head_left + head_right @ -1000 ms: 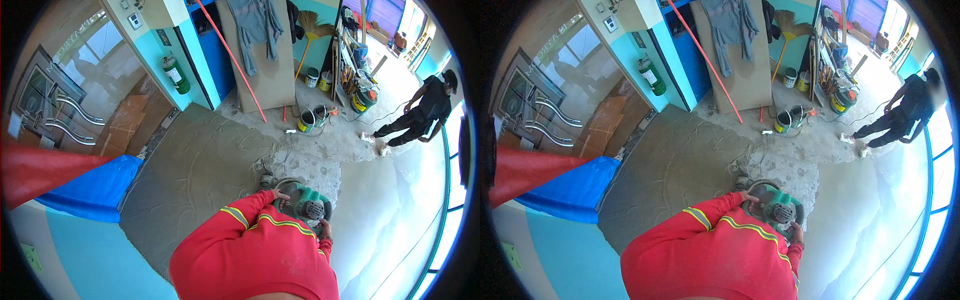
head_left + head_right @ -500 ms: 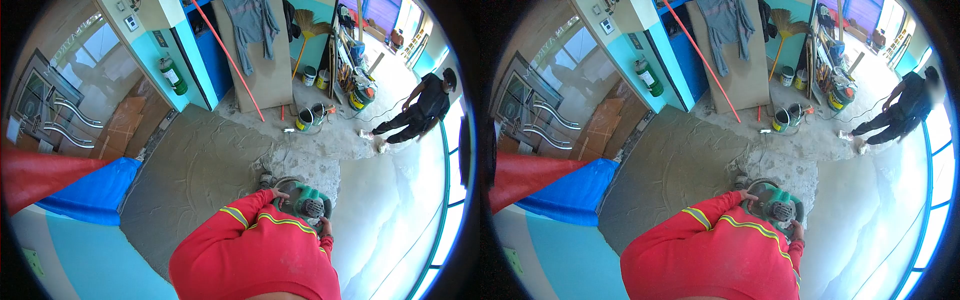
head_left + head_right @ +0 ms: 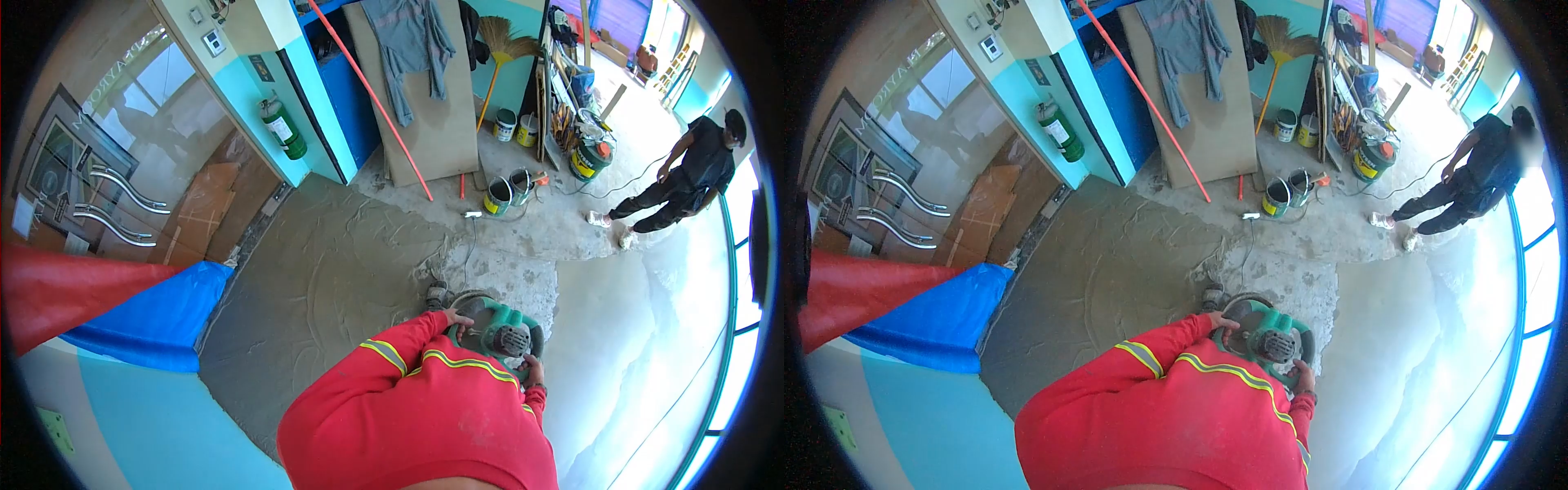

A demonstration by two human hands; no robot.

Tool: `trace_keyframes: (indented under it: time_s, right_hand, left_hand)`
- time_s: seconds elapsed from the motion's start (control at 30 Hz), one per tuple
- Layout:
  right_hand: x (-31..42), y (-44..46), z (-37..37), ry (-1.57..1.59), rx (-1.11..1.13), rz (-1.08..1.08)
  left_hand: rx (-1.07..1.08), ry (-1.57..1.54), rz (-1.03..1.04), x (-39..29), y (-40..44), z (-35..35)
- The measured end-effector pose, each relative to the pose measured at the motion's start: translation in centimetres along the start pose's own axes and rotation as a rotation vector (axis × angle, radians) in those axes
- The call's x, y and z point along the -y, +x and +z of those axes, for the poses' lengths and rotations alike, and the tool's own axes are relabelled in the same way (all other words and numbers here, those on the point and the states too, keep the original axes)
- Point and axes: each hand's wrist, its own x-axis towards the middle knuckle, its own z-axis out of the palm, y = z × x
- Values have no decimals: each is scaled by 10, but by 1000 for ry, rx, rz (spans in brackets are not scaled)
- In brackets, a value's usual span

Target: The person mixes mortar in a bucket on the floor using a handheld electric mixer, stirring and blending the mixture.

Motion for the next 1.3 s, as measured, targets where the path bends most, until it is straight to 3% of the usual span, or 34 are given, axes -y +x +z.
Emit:
trace_keyframes:
  time_s: [0.43, 1.3]
  right_hand:
    - [0, 2, -3, 23, 5, -6]
    - [-1, 6, -6, 23, 16, 1]
  left_hand:
    - [-91, -25, -41, -17, -14, 16]
    - [-51, -2, -62, -18, -13, 14]
